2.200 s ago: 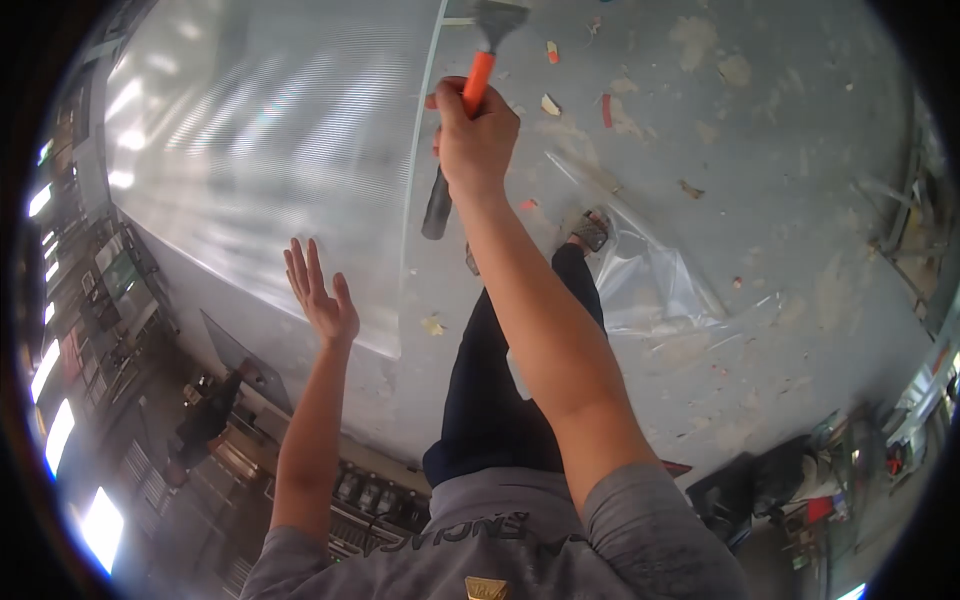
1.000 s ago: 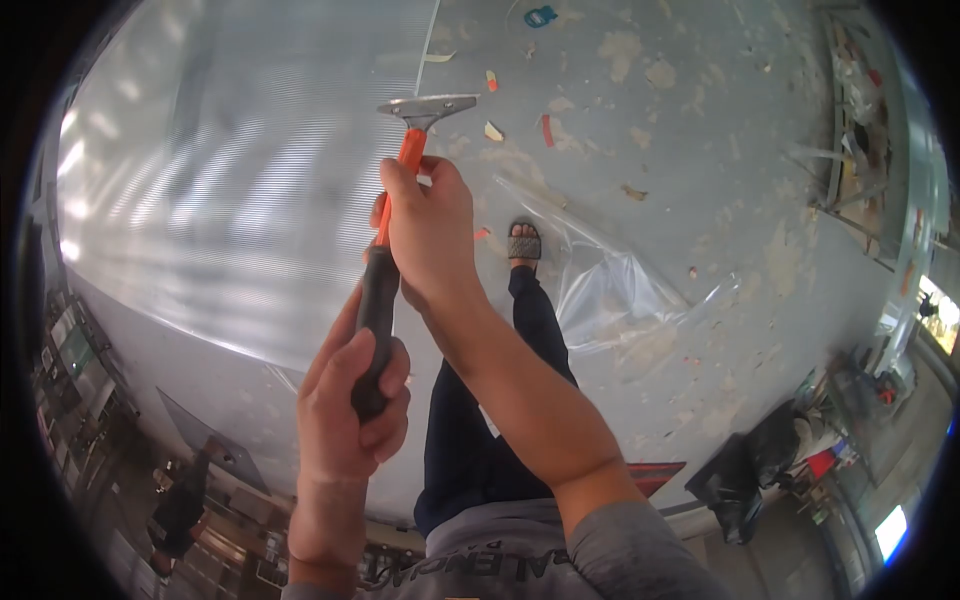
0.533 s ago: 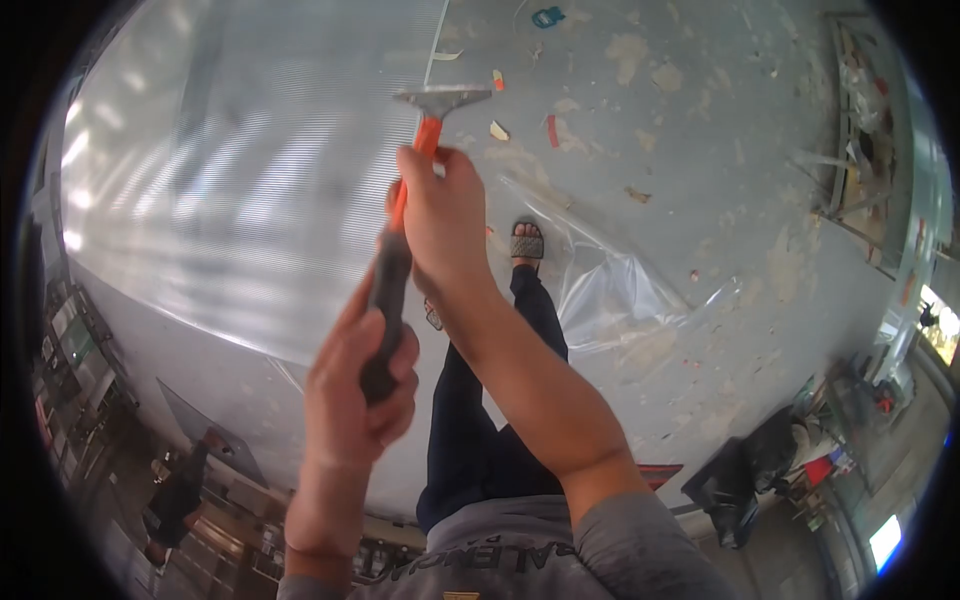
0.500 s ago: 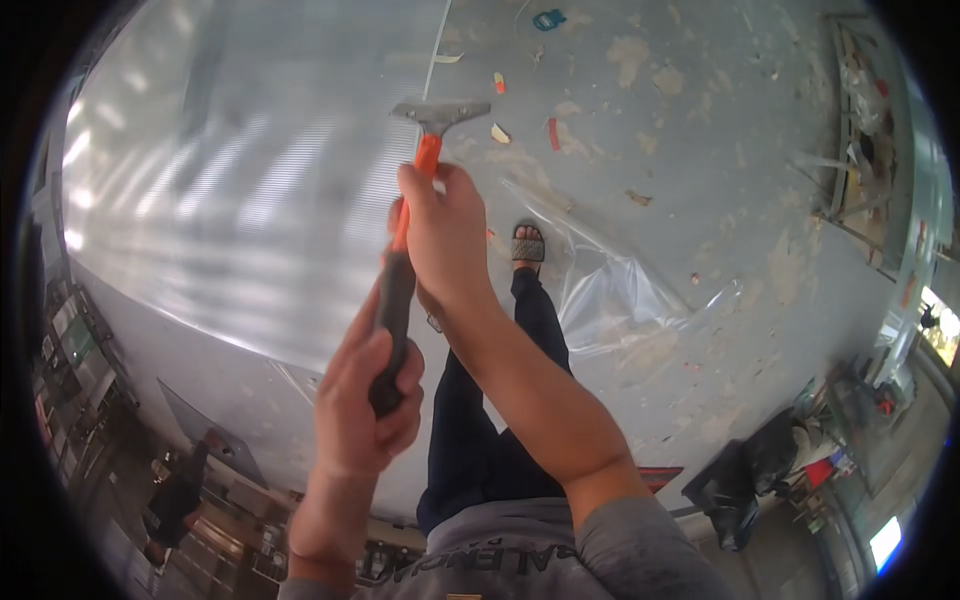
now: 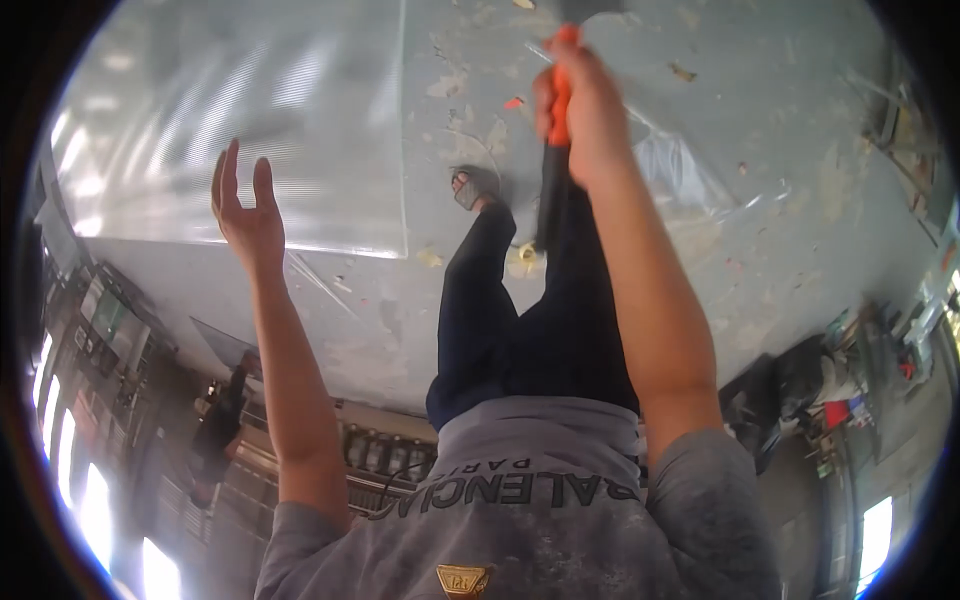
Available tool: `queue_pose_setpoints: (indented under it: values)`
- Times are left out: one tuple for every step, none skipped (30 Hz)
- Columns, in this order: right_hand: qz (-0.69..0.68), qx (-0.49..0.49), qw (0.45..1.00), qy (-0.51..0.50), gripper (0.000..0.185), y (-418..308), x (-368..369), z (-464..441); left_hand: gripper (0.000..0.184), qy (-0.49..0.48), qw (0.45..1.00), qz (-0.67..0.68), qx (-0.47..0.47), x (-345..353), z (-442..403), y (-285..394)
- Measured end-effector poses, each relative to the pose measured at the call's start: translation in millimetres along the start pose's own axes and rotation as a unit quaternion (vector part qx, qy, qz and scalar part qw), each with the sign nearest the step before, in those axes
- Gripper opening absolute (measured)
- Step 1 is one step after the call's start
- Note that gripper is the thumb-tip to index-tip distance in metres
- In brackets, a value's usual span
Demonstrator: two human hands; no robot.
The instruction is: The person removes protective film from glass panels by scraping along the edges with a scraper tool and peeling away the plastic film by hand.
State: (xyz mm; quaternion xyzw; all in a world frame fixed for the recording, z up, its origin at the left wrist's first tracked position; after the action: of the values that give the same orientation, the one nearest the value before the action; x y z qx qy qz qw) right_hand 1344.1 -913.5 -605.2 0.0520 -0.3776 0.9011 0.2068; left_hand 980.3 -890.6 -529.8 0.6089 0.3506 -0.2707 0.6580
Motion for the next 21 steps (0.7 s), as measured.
queue_pose_setpoints:
  values:
    - [0.044, 0.029, 0.998, 0.014, 0.036, 23.8, 2.1, 29.5, 0.048, 0.010, 0.995, -0.078, 0.060, -1.7, 4.7, -12.9]
    - [0.045, 0.029, 0.999, -0.012, 0.036, 49.8, 6.2, 55.8, 0.049, 0.022, 0.980, -0.154, 0.121, -2.0, 9.4, -18.1]
    - [0.045, 0.029, 0.998, -0.038, 0.036, 76.0, 10.0, 82.4, 0.049, 0.014, 0.980, -0.152, 0.128, 0.4, 12.5, -22.4]
    - [0.052, 0.052, 0.996, -0.056, 0.033, 99.0, 13.9, 107.9, 0.051, 0.020, 0.981, -0.148, 0.124, 2.1, 13.7, -27.0]
    - [0.058, 0.073, 0.993, -0.077, 0.029, 116.4, 18.8, 129.0, 0.053, 0.029, 0.981, -0.146, 0.121, 4.3, 13.9, -30.2]
    - [0.051, 0.069, 0.994, -0.073, 0.029, 130.4, 22.5, 145.3, 0.055, 0.038, 0.981, -0.146, 0.118, 6.0, 14.2, -32.7]
    - [0.031, 0.050, 0.997, -0.057, 0.027, 141.3, 28.1, 159.4, 0.055, 0.037, 0.980, -0.147, 0.126, 7.4, 15.2, -33.2]
    - [0.011, 0.030, 0.999, -0.044, 0.025, 150.7, 35.0, 167.8, 0.056, 0.040, 0.982, -0.140, 0.124, 8.0, 14.8, -33.4]
    - [-0.011, 0.010, 0.999, -0.031, 0.023, 159.1, 42.2, 170.5, 0.056, 0.042, 0.983, -0.134, 0.122, 7.5, 13.8, -33.3]
    - [-0.021, 0.006, 0.999, -0.030, 0.023, 166.0, 48.0, 168.8, 0.057, 0.041, 0.984, -0.128, 0.121, 8.5, 14.7, -32.4]
    - [-0.026, 0.009, 1.000, -0.011, 0.022, 168.7, 54.3, 163.6, 0.057, 0.037, 0.982, -0.131, 0.130, 8.3, 14.7, -32.3]
    - [-0.028, 0.012, 0.999, 0.009, 0.021, 169.4, 59.4, 156.8, 0.057, 0.039, 0.982, -0.128, 0.134, 7.7, 15.1, -32.7]
    - [-0.029, 0.015, 0.999, 0.028, 0.020, 169.1, 64.0, 147.6, 0.057, 0.041, 0.982, -0.124, 0.135, 9.2, 15.4, -34.2]
    - [-0.086, 0.032, 0.996, 0.020, 0.020, 165.6, 74.2, 136.2, 0.056, 0.045, 0.982, -0.121, 0.137, 10.0, 15.2, -34.0]
    - [-0.142, 0.047, 0.989, 0.011, 0.020, 161.8, 85.8, 123.1, 0.056, 0.046, 0.981, -0.122, 0.143, 11.5, 14.5, -33.1]
    - [-0.147, 0.043, 0.988, 0.008, 0.020, 159.6, 97.2, 110.4, 0.056, 0.047, 0.981, -0.120, 0.143, 12.2, 13.6, -33.3]
    - [-0.165, 0.044, 0.985, -0.009, 0.019, 159.3, 109.9, 99.3, 0.056, 0.048, 0.982, -0.120, 0.141, 11.9, 13.4, -34.1]
    - [-0.182, 0.046, 0.982, -0.026, 0.018, 161.0, 116.9, 94.3, 0.056, 0.049, 0.982, -0.120, 0.139, 11.2, 13.4, -35.2]
    - [-0.185, 0.043, 0.981, -0.030, 0.018, 166.2, 117.5, 93.5, 0.056, 0.053, 0.981, -0.124, 0.142, 11.1, 13.0, -35.7]
    - [-0.170, 0.018, 0.985, -0.017, 0.018, 170.0, 116.5, 93.3, 0.056, 0.055, 0.981, -0.119, 0.142, 10.9, 11.8, -36.5]
    - [-0.154, -0.007, 0.988, -0.004, 0.018, 174.2, 115.2, 94.0, 0.055, 0.057, 0.982, -0.114, 0.142, 11.3, 10.6, -37.2]
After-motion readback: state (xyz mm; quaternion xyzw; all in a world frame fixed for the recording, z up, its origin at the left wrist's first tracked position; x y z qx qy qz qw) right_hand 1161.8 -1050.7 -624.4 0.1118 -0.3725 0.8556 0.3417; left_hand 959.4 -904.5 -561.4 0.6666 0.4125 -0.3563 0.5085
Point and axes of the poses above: each hand's wrist, its own z-axis away from the middle knuckle, its own x-axis out of the palm, y = z × x, the point moved 4 cm from there along -z, towards the middle knuckle, and after that the axes turned 11 degrees about z, right-handed, at the moved point
